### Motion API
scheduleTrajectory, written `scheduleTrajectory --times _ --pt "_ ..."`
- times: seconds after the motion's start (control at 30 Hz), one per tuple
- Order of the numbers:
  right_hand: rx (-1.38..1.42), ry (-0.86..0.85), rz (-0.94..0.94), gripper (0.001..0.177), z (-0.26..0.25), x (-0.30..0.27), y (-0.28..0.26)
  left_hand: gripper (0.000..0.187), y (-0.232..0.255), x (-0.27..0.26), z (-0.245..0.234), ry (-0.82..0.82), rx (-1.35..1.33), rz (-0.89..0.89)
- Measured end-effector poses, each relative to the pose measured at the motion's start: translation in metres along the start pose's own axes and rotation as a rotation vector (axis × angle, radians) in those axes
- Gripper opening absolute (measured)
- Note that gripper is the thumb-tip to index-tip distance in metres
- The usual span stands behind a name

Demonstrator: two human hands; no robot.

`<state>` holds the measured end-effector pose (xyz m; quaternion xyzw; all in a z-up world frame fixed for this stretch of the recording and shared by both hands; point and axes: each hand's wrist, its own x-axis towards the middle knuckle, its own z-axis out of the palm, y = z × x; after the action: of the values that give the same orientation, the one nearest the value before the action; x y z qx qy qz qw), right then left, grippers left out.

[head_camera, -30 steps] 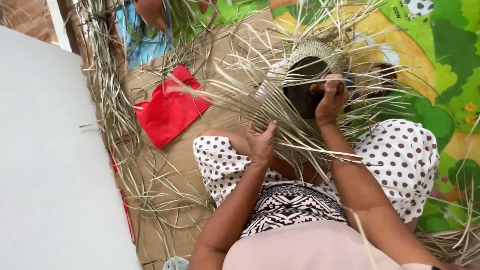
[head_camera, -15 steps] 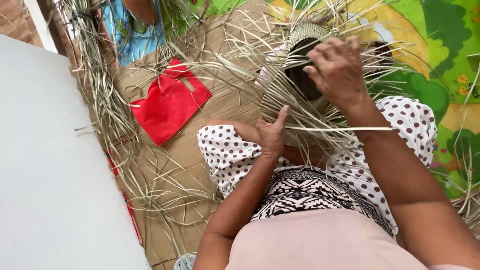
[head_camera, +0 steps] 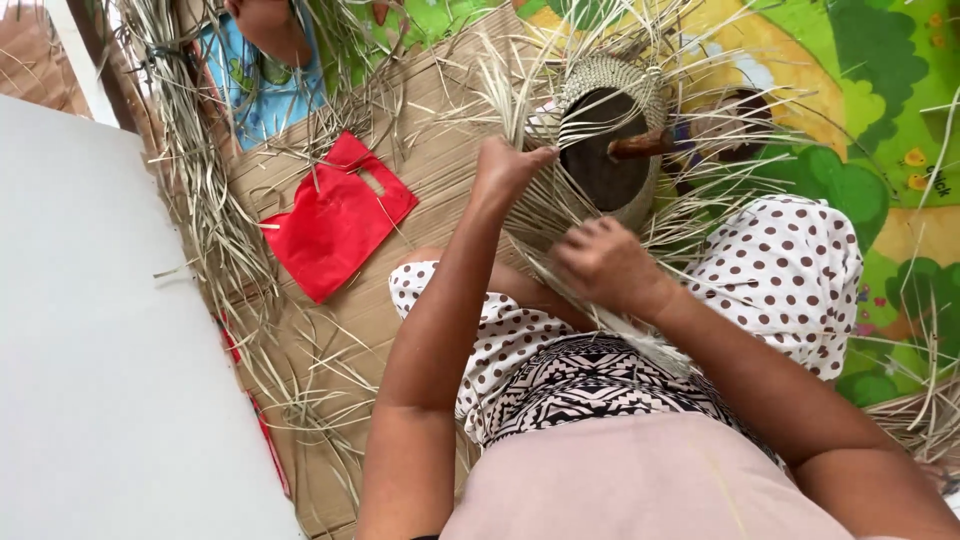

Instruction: A person is weaving a hat by hand using dried plant fibers over a wooden mold.

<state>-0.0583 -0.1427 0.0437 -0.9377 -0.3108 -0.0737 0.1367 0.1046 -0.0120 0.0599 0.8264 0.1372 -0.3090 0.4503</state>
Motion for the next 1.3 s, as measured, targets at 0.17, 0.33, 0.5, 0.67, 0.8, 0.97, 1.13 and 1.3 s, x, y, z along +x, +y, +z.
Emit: scheduleTrajectory --times 0.17,0.33,0.5,0.67,0.8,0.97,1.13,1.3 --pt "0.466 0.204 0.444 0.022 -0.019 0.031 0.065 0.104 -0.005 0.008 0.003 0.040 -0.118 -0.053" --pt "0.410 0.189 0.477 0.014 0.001 0.066 0.098 0.098 -0.007 0.013 0.006 0.044 -0.193 -0.016" --pt "0.488 0.127 0.551 0.014 0.006 0.078 0.106 0.110 -0.015 0.016 0.010 -0.024 -0.405 0.059" --pt "0.668 0.145 0.649 0.012 -0.004 0.084 0.105 0.012 -0.028 0.023 0.013 -0.118 -0.510 0.384" --pt "0.854 0.216 0.590 0.010 -0.010 0.091 0.104 0.016 -0.028 0.025 0.010 -0.106 -0.570 0.321" --pt "0.634 0.149 0.090 0.012 -0.047 0.108 0.042 0.043 -0.083 0.087 0.016 0.027 -0.504 0.066" --pt "0.242 0.252 -0.290 0.018 -0.006 0.115 -0.041 0.042 -0.045 0.049 0.000 -0.093 -0.466 0.053" --pt "0.261 0.142 -0.482 0.015 -0.053 0.107 -0.056 0.059 -0.034 0.032 -0.006 -0.125 -0.351 0.149"
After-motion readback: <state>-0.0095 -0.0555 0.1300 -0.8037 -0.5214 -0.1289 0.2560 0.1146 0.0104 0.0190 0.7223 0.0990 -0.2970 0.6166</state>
